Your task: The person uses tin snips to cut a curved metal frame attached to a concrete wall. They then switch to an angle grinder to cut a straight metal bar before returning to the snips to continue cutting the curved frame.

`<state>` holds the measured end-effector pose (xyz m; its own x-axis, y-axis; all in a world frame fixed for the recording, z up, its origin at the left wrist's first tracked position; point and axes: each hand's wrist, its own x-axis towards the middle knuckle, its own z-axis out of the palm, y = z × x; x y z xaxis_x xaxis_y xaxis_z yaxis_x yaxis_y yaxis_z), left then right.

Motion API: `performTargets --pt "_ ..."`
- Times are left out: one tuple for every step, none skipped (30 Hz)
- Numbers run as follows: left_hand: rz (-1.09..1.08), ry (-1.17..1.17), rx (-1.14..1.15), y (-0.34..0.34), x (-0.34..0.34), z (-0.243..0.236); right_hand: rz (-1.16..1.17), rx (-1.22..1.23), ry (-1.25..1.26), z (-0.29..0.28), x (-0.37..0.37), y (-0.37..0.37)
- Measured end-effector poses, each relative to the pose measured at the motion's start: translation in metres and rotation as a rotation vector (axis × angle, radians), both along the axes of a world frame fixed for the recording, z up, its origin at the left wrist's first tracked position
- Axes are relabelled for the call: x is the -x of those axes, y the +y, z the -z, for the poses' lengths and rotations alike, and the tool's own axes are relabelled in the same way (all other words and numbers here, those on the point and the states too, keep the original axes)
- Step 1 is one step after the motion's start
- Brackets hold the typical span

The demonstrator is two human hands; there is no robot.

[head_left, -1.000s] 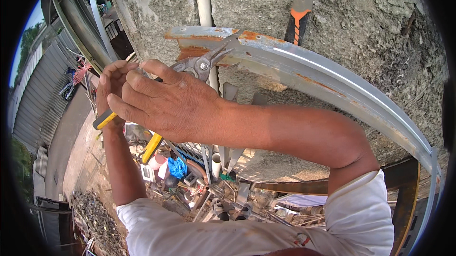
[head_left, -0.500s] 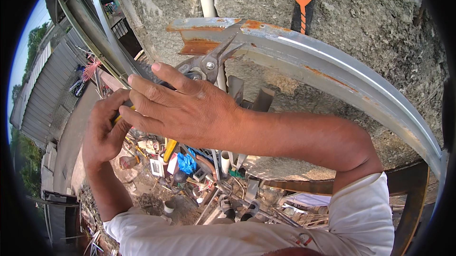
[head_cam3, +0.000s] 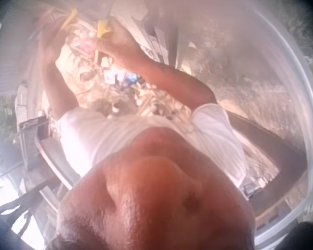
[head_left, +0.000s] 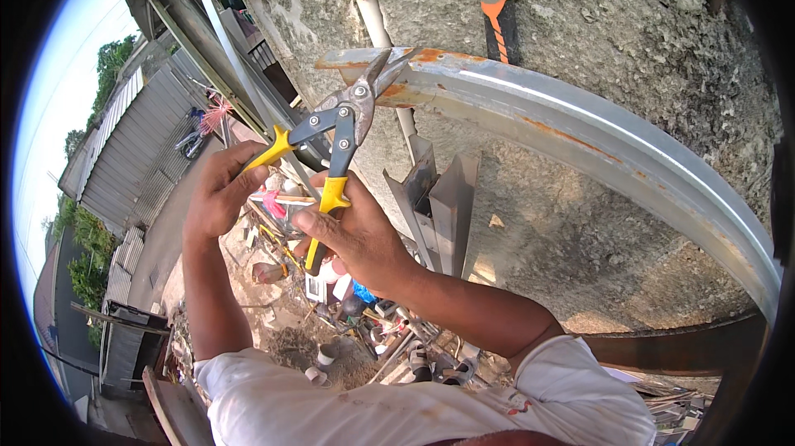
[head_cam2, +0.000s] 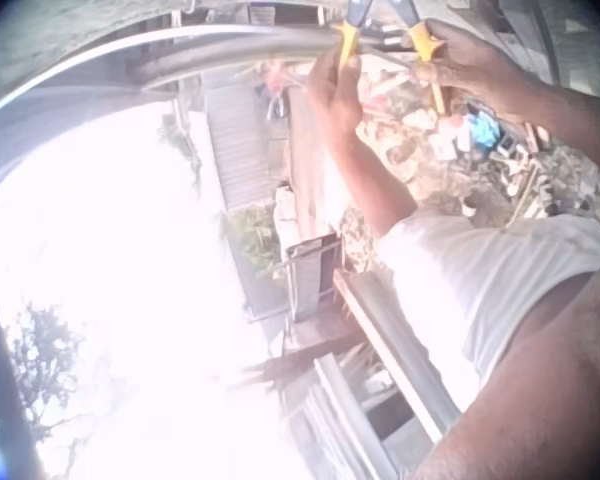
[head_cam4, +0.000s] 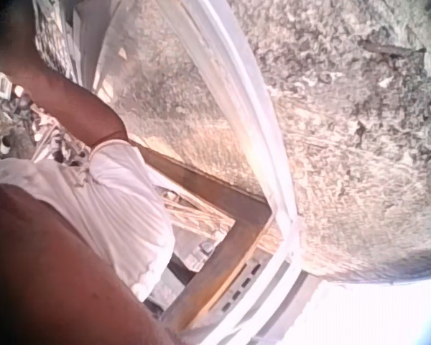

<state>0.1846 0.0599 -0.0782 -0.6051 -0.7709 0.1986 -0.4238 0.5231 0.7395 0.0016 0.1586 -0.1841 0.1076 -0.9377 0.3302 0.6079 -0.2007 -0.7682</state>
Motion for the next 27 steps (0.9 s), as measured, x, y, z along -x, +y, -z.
performTargets --pt "-0.022 -0.014 -0.014 0.002 -0.002 -0.004 0.018 0.025 0.017 0.001 -0.006 -0.005" --pt "-0.035 -0.029 -0.004 0.004 -0.003 -0.01 0.015 0.021 -0.023 0.0 -0.011 -0.007" --pt "-0.041 -0.04 0.004 0.004 -0.004 -0.015 0.018 0.015 -0.059 -0.001 -0.015 -0.008" --pt "-0.045 -0.052 0.012 0.004 -0.003 -0.02 0.024 0.009 -0.095 -0.004 -0.016 -0.009" --pt "-0.035 -0.053 0.055 0.004 0.0 -0.025 -0.035 -0.019 -0.147 -0.007 -0.016 -0.009" --pt "-0.019 -0.063 0.102 0.002 0.0 -0.029 -0.046 -0.017 -0.159 -0.008 -0.016 -0.01" --pt "-0.002 -0.073 0.149 -0.002 -0.001 -0.033 -0.057 -0.014 -0.172 -0.009 -0.018 -0.011" --pt "0.016 -0.084 0.196 -0.003 -0.001 -0.037 -0.067 -0.011 -0.185 -0.011 -0.02 -0.013" --pt "-0.006 -0.066 0.198 -0.003 0.002 -0.038 -0.016 0.002 -0.188 -0.012 -0.021 -0.013" --pt "-0.024 -0.072 0.198 -0.002 0.007 -0.042 -0.013 0.0 -0.197 -0.014 -0.019 -0.014" --pt "-0.043 -0.078 0.198 0.001 0.013 -0.046 -0.01 -0.003 -0.206 -0.018 -0.015 -0.015" --pt "-0.065 -0.083 0.195 0.003 0.017 -0.049 -0.01 -0.01 -0.214 -0.02 -0.012 -0.016" --pt "-0.07 -0.099 0.178 0.002 0.02 -0.051 0.01 0.007 -0.243 -0.018 -0.011 -0.02" --pt "-0.076 -0.114 0.161 -0.001 0.023 -0.053 -0.001 -0.007 -0.267 -0.019 -0.011 -0.02" --pt "-0.084 -0.133 0.144 -0.001 0.024 -0.054 -0.014 -0.021 -0.295 -0.02 -0.01 -0.02" --pt "-0.085 -0.138 0.184 0.0 0.025 -0.054 -0.027 -0.034 -0.322 -0.021 -0.011 -0.02" --pt "-0.087 -0.144 0.223 0.002 0.025 -0.053 -0.053 -0.063 -0.397 -0.022 -0.014 -0.02" --pt "-0.083 -0.149 0.263 0.003 0.027 -0.052 -0.057 -0.077 -0.415 -0.023 -0.014 -0.022" --pt "-0.109 -0.162 0.323 0.008 0.031 -0.052 -0.063 -0.091 -0.432 -0.024 -0.014 -0.026" --pt "-0.136 -0.175 0.382 0.014 0.036 -0.051 -0.069 -0.105 -0.45 -0.024 -0.015 -0.029" --pt "-0.16 -0.18 0.441 0.018 0.038 -0.051 -0.076 -0.096 -0.516 -0.025 -0.017 -0.029" --pt "-0.156 -0.201 0.424 0.019 0.039 -0.055 -0.083 -0.086 -0.582 -0.028 -0.02 -0.029" --pt "-0.153 -0.221 0.407 0.019 0.041 -0.06 -0.09 -0.077 -0.648 -0.029 -0.023 -0.03" --pt "-0.158 -0.246 0.393 0.018 0.042 -0.065 -0.125 -0.002 -0.705 -0.031 -0.027 -0.032" --pt "-0.133 -0.246 0.375 0.013 0.041 -0.069 -0.16 0.073 -0.761 -0.032 -0.031 -0.036" --pt "-0.108 -0.245 0.356 0.007 0.038 -0.073 -0.196 0.147 -0.816 -0.034 -0.036 -0.04" --pt "-0.077 -0.246 0.342 0.004 0.042 -0.077 -0.219 0.195 -0.856 -0.035 -0.038 -0.049"
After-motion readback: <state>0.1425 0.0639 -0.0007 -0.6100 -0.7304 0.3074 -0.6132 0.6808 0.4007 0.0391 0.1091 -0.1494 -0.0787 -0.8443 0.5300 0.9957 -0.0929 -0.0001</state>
